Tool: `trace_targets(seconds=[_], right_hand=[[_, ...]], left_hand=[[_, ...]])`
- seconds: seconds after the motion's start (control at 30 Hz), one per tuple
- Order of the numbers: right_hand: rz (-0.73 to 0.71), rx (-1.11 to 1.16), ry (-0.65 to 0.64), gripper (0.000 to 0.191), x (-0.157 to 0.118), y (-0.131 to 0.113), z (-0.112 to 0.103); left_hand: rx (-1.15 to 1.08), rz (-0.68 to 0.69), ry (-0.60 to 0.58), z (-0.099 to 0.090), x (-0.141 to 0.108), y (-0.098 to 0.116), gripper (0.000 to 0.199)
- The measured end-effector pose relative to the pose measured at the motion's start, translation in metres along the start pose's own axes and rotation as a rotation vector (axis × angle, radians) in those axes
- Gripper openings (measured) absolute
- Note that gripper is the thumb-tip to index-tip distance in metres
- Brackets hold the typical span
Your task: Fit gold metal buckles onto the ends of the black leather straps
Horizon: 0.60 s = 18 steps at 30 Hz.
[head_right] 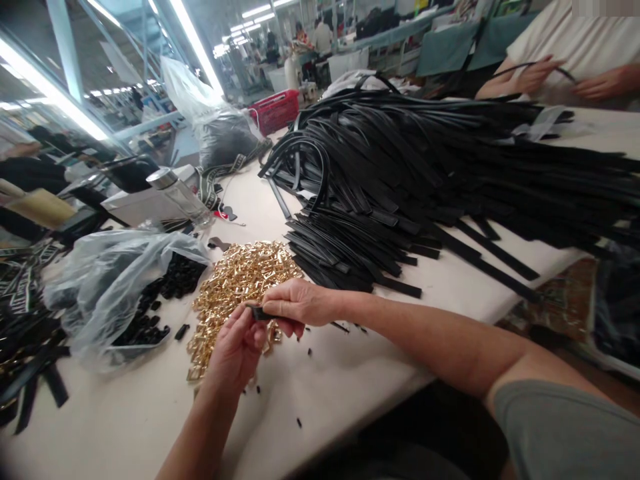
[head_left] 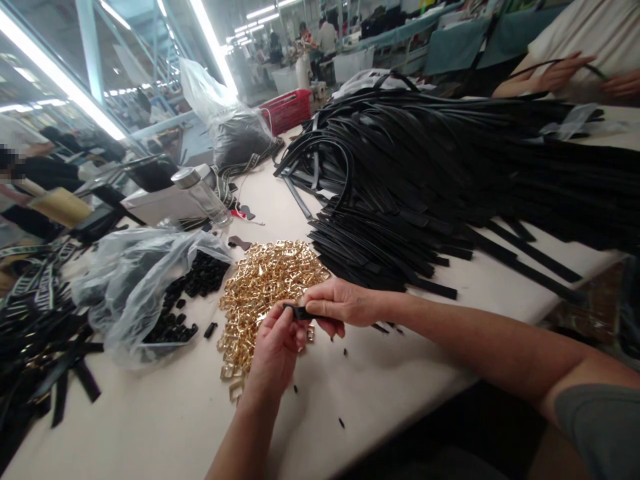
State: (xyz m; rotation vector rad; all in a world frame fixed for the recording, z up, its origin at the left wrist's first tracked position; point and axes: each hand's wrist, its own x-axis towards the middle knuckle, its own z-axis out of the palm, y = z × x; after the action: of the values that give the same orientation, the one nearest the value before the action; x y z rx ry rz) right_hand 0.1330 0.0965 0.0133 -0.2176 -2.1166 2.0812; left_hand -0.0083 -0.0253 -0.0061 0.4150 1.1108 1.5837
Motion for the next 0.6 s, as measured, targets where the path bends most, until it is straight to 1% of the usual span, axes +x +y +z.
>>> trace_targets(seconds=[0.07, 0.13, 0.2, 0.27, 0.33, 0.43, 0.53, 0.6], right_hand=[[-0.009, 0.019, -0.001, 0.045, 0.000, 0.000, 0.001], [-0.012, 0.034, 0.005, 0.045, 0.000, 0.002, 0.002], [-0.008, 0.027, 0.007, 0.043, 0.001, 0.004, 0.003], [-0.004, -0.015, 0.011, 0.040, 0.002, 0.006, 0.003], [-0.011, -0.068, 0.021, 0.036, 0.001, 0.005, 0.003], [-0.064, -0.190, 0.034, 0.030, 0.001, 0.001, 0.001], [-0.137, -0.455, 0.044, 0.024, 0.000, -0.003, 0.000], [-0.172, -0.618, 0.061, 0.023, 0.000, -0.004, 0.000]], left_hand=[[0.117, 0.173, 0.095, 0.000, 0.002, -0.001, 0.030], [0.261, 0.331, 0.145, -0.002, 0.003, 0.000, 0.027], [0.434, 0.472, 0.150, -0.006, 0.002, 0.001, 0.019], [0.607, 0.557, 0.122, -0.008, 0.001, 0.002, 0.010], [0.730, 0.585, 0.085, -0.009, -0.001, 0.004, 0.012], [0.804, 0.582, 0.044, -0.007, -0.005, 0.006, 0.015], [0.837, 0.582, 0.047, -0.003, -0.008, 0.007, 0.015], [0.817, 0.570, 0.057, 0.000, -0.009, 0.008, 0.012]])
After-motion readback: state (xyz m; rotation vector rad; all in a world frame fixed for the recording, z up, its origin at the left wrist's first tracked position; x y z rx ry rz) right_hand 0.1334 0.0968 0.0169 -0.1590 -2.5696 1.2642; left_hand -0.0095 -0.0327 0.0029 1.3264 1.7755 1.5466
